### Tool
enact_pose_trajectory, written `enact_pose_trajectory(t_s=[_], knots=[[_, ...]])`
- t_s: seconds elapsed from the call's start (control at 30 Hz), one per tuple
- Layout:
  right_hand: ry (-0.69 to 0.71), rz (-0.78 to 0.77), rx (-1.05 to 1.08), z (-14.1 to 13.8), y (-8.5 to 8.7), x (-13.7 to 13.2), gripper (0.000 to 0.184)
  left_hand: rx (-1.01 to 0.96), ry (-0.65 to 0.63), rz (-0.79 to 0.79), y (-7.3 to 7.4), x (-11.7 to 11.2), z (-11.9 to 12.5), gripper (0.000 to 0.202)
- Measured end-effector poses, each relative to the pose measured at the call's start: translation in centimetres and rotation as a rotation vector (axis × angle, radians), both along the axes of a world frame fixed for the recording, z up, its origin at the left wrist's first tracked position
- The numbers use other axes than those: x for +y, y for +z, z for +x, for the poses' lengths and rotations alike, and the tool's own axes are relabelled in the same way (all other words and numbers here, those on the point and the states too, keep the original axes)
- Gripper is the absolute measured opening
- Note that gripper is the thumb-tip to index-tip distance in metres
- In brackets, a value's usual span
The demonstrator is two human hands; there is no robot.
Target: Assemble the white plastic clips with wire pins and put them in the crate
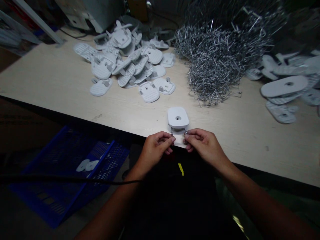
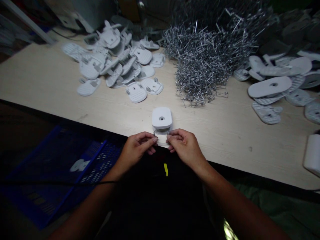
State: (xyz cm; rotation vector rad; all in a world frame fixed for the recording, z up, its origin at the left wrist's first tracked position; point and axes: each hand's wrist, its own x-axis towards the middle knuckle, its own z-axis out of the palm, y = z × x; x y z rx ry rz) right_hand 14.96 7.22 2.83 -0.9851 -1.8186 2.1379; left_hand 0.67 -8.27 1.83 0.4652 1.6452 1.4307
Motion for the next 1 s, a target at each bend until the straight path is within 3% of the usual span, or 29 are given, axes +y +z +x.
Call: enact_pose_trajectory(t_s=[0.2,0.4,0.67,1.0], knots=[[-0.043,0.023,0.0,-0.2,-0.3,-0.4,0.038,0.131,0.101,0.005,0.2,0.0,0.2,0.056],[-0.054,0.013,0.01,-0.2,-0.3,-0.7,0.036,0.076,0.054,0.001,0.3,0.3,0.5,0.048],[-0.034,-0.019,0.02,-0.6,-0.3,-0.4,0.036,0.274,-0.079,-0.056,0.9,0.2,-1.2,0.036],[-0.09,-0.058,0.015,-1.2,-0.1,-0.2,0.03,0.31,-0.159,-0.061,1.0,0.8,-2.6,0.034]])
